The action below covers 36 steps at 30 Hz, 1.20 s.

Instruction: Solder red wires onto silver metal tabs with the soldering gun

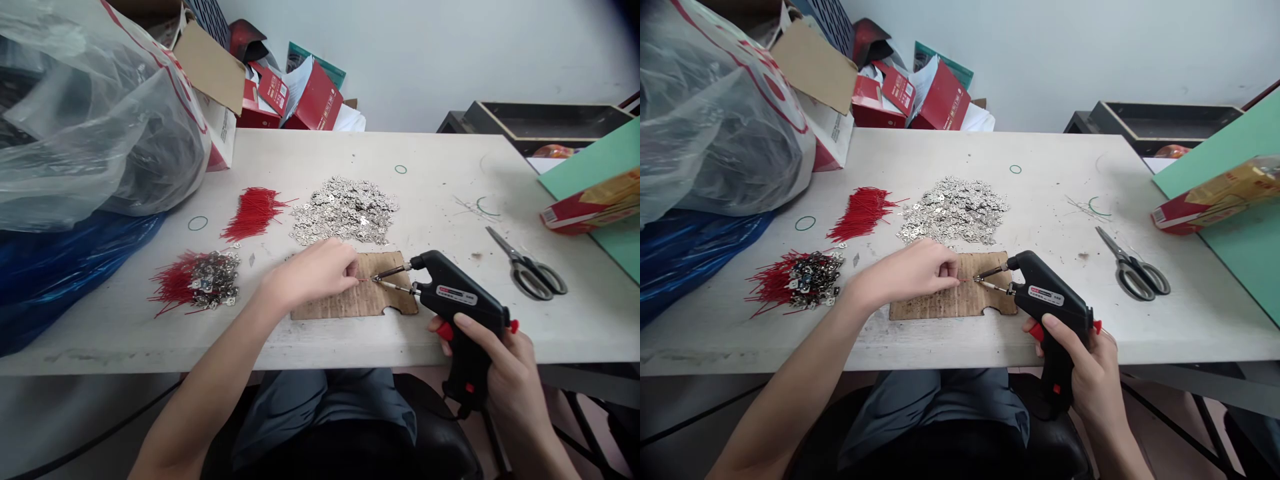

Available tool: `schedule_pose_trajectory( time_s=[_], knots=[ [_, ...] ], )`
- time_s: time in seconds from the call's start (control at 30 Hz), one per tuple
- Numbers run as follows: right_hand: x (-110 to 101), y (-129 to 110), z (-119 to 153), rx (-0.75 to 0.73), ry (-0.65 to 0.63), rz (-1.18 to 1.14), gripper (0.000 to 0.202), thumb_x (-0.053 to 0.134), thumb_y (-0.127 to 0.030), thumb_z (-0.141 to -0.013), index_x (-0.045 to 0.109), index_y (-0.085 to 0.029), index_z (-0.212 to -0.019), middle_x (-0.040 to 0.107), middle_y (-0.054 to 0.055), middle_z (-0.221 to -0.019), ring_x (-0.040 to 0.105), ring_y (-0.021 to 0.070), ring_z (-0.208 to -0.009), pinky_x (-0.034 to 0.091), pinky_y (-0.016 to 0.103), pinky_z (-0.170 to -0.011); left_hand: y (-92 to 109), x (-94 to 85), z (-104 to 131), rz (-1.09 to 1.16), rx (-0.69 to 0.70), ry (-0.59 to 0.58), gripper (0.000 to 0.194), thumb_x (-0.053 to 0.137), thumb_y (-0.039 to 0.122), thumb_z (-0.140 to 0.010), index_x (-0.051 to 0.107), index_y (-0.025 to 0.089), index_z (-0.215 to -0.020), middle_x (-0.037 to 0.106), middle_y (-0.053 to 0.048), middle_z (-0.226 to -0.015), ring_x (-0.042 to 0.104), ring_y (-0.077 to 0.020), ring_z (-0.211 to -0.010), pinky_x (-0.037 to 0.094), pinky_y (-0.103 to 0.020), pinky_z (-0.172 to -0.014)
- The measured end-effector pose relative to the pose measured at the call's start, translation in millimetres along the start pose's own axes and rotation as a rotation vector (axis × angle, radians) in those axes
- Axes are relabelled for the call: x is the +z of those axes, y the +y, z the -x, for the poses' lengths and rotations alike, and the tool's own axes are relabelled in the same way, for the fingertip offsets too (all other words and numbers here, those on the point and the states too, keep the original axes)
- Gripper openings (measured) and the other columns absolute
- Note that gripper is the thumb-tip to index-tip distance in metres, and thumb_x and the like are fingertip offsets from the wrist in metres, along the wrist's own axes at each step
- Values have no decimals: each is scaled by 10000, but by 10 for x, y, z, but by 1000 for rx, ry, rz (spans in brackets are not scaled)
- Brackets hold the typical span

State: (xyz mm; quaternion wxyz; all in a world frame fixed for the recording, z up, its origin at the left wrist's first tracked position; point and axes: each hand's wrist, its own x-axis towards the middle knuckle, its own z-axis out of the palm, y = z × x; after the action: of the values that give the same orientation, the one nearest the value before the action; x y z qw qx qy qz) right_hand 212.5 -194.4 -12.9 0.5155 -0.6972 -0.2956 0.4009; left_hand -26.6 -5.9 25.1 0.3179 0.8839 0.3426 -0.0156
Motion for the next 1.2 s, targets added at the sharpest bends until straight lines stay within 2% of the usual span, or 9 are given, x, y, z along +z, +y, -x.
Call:
schedule_pose_trajectory(
  time_s=[0.1, 0.33, 0.53, 0.73, 0.87, 0.93, 1.1, 1.2],
  knots=[
    [-40, 39, -29, 13, 10, 12, 417, 900, -593, -859, 884, -176, -875, 734, 86, -684, 616, 191, -542, 444, 271, -422, -6, 1, 4, 12, 1, -3, 252, 690, 186, -953, 618, 193, -712, 644, -13, -662, 544, -142, -606, 313, -346, -624],
    [-68, 95, -35, 25, 25, 38, 438, 884, -597, -871, 871, -160, -840, 711, 84, -673, 612, 185, -565, 462, 258, -445, -37, -33, 27, 50, -38, -38, 140, 683, 168, -943, 750, 179, -821, 720, -31, -757, 603, -153, -657, 324, -335, -600],
    [-81, 134, -50, 40, 35, 36, 463, 894, -617, -853, 871, -154, -853, 698, 82, -670, 614, 190, -569, 468, 263, -453, -64, -104, 59, 76, -46, -67, 131, 675, 137, -928, 746, 173, -824, 757, -23, -795, 646, -144, -689, 401, -297, -613],
    [-67, 133, -47, 35, 40, 21, 465, 904, -616, -841, 880, -152, -865, 701, 83, -670, 611, 189, -562, 468, 259, -443, -107, -109, 71, 78, -52, -51, 129, 701, 156, -926, 749, 185, -810, 758, -13, -802, 631, -138, -692, 415, -298, -636],
    [-61, 108, -26, 46, 46, 33, 475, 894, -626, -849, 879, -151, -853, 672, 75, -613, 583, 177, -523, 414, 245, -396, -125, -84, 63, 60, -32, -45, 133, 697, 151, -926, 760, 185, -814, 767, -13, -816, 628, -135, -699, 418, -300, -654],
    [-62, 106, -26, 38, 41, 27, 473, 894, -625, -849, 880, -152, -858, 687, 80, -634, 586, 176, -525, 405, 243, -389, -124, -75, 59, 57, -23, -41, 127, 693, 143, -918, 765, 184, -822, 768, -11, -818, 631, -134, -704, 416, -298, -654],
    [-71, 128, -50, 6, 25, 24, 442, 893, -589, -859, 868, -148, -833, 756, 116, -754, 627, 188, -574, 485, 259, -449, -78, -88, 57, 45, -35, -44, 117, 703, 130, -913, 769, 179, -829, 754, -7, -785, 636, -133, -698, 401, -296, -634],
    [-69, 129, -54, 3, 22, 12, 437, 899, -585, -856, 856, -151, -823, 751, 112, -751, 621, 185, -560, 486, 259, -435, -36, -102, 53, 40, -40, -47, 128, 697, 115, -914, 767, 173, -825, 758, -17, -797, 649, -139, -719, 392, -300, -638]
  ],
)
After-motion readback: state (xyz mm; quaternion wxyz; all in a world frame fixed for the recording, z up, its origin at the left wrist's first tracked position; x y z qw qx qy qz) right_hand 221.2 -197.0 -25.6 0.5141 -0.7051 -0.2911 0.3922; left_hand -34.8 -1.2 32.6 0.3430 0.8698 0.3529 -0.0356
